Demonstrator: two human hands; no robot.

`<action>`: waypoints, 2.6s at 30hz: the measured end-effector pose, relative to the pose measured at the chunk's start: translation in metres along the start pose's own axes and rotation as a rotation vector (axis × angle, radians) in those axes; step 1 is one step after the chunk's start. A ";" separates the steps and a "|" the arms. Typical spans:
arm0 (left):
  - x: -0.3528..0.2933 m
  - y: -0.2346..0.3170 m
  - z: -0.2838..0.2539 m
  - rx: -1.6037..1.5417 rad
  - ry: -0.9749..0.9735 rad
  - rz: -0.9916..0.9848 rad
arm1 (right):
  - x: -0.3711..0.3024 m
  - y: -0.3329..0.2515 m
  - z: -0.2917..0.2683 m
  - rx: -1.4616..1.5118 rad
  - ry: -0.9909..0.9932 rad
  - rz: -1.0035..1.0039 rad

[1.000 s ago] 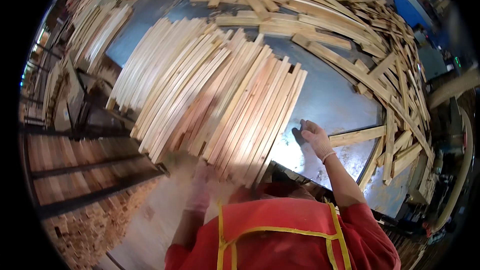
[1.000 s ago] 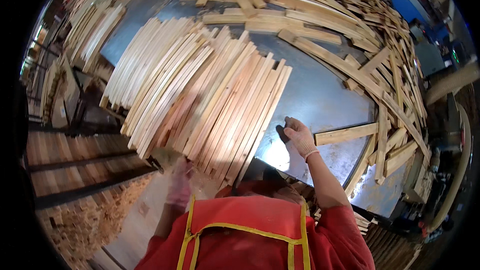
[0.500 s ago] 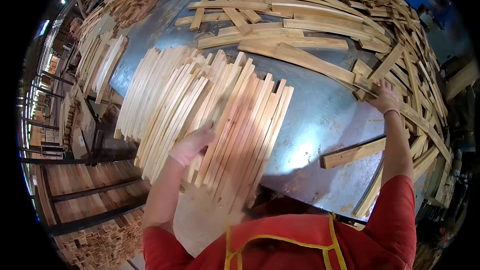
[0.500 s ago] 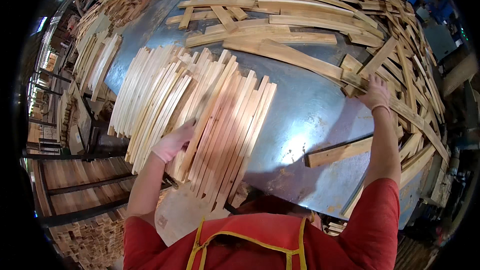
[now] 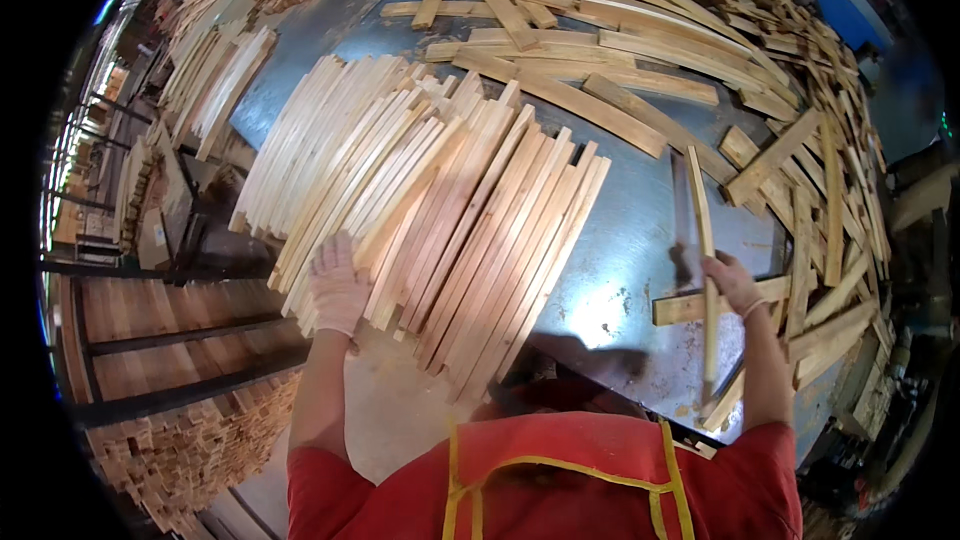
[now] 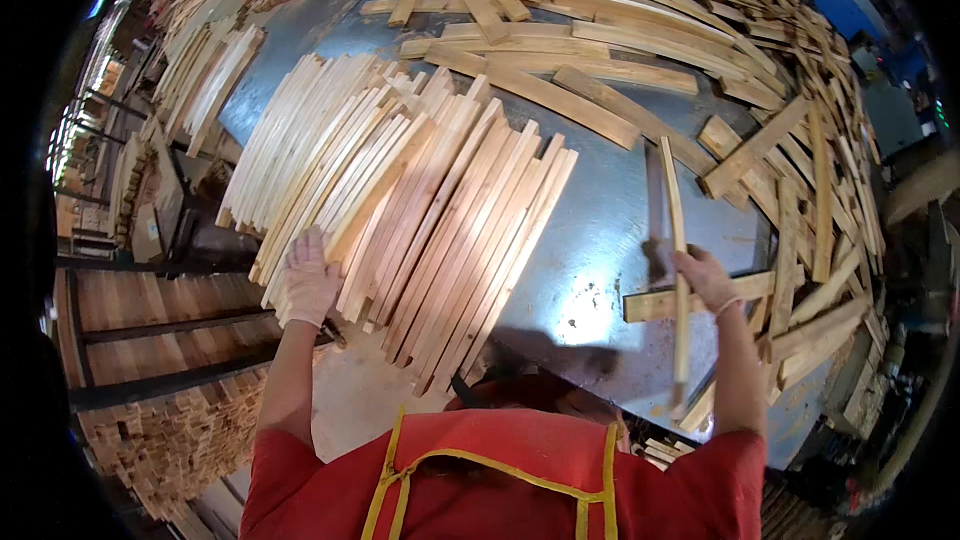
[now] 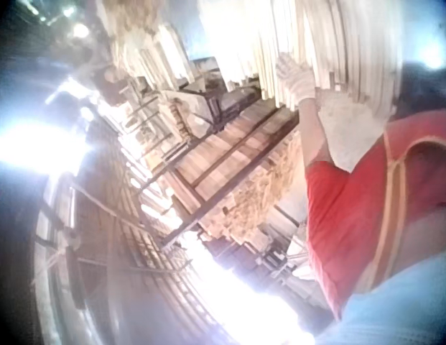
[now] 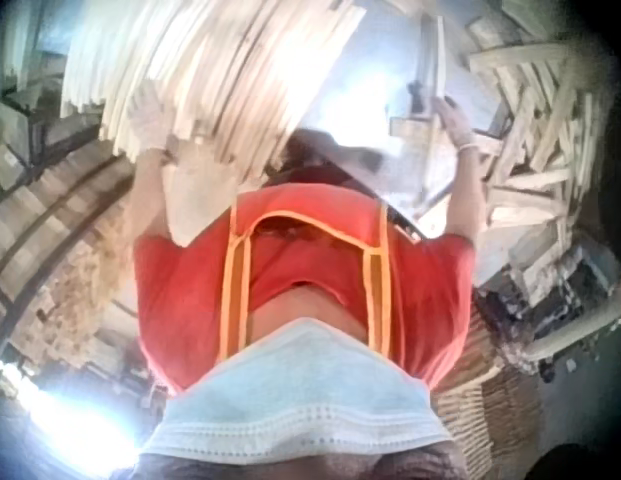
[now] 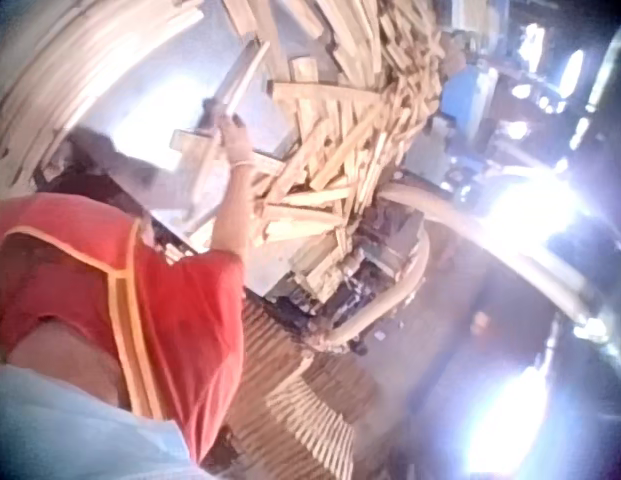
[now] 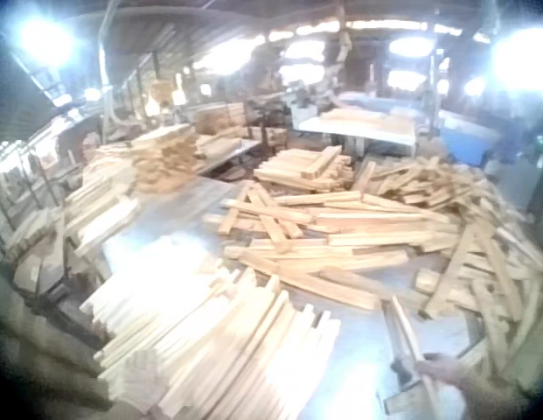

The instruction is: The person picks up individual wooden planks from a large pile on a metal table and stacks them neatly on the left side. The person handles the planks one by one, aligning them to form a growing stack.

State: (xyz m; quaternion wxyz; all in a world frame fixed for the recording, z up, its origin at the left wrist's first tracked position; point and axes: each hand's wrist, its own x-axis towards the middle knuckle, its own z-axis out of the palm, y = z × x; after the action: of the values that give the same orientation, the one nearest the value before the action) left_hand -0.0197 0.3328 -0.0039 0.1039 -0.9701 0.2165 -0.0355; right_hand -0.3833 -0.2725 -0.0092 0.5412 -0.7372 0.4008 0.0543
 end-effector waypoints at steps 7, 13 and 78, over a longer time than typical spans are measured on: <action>-0.047 0.093 -0.022 -0.147 0.157 0.373 | -0.028 -0.032 0.172 0.106 0.052 0.044; -0.099 0.213 -0.044 -0.528 0.002 0.678 | -0.042 -0.109 0.226 0.207 -0.165 0.033; -0.085 0.267 -0.044 -0.432 0.076 0.612 | 0.108 -0.027 -0.149 -1.154 0.576 -0.061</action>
State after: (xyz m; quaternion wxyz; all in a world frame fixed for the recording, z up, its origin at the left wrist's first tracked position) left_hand -0.2117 0.1245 -0.0208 -0.1056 -0.8581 0.5024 0.0076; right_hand -0.3464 -0.4528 0.0165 -0.0701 -0.9059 0.4152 0.0459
